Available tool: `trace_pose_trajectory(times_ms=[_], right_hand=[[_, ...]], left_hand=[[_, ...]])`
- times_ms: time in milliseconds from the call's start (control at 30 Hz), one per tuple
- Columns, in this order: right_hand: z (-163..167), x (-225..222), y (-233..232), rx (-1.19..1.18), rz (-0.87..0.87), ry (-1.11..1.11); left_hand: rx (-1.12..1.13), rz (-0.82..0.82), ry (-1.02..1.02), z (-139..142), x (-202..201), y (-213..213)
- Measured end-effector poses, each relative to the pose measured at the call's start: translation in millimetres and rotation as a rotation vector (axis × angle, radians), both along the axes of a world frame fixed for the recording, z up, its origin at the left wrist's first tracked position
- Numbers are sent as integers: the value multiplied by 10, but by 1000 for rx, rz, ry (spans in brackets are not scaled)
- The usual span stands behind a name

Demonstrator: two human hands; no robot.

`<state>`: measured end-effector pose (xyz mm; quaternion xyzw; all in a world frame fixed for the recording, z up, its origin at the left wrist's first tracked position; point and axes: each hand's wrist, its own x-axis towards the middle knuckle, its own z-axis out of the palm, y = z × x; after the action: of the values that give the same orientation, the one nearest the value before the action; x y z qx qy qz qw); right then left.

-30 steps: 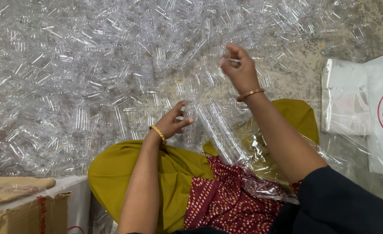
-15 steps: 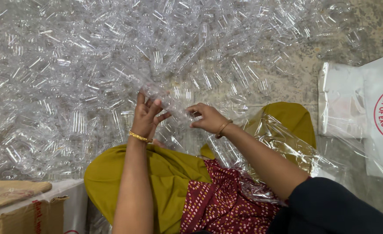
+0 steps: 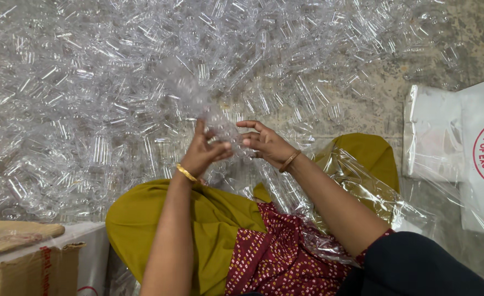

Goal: The person sits on the floor and repeatedly picks up clear plastic cups from a large pile, inspects them, and places them into a plastic bag. The person continues this process throughout the clip, handling cups one at a time.

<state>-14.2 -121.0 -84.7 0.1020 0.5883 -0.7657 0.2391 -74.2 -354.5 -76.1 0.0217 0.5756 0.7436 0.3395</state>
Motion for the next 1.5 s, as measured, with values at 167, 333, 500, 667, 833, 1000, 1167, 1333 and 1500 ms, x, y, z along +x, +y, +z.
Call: trace_pose_trajectory(times_ms=[167,333,500,667,833,1000,1167,1333,1500], right_hand=[[-135,-88,-7,50,-214,-31],[-378,1,-45,85,-281,-15],[-701,26,-26,111,-342,-19],[-753,7,-21,259,-297,28],[-72,-254,277,710,-267,253],[811,-686,652,196,-367,365],[1260,-795,733,490,-222,539],[1034,-825,965,543,-189,405],[823,-733,2048,200,-628,579]], left_hand=[[53,62,75,-77,-58,81],[83,94,147,-130,-118,106],[-61,62,186,-128,-135,167],[10,-38,158,-145,-150,234],[-109,-234,188,-200,-165,282],[-318,-463,271,-244,-178,372],[-383,-523,315,-260,-194,435],[-401,-537,364,-303,-145,540],[-448,-551,400,-279,-149,621]])
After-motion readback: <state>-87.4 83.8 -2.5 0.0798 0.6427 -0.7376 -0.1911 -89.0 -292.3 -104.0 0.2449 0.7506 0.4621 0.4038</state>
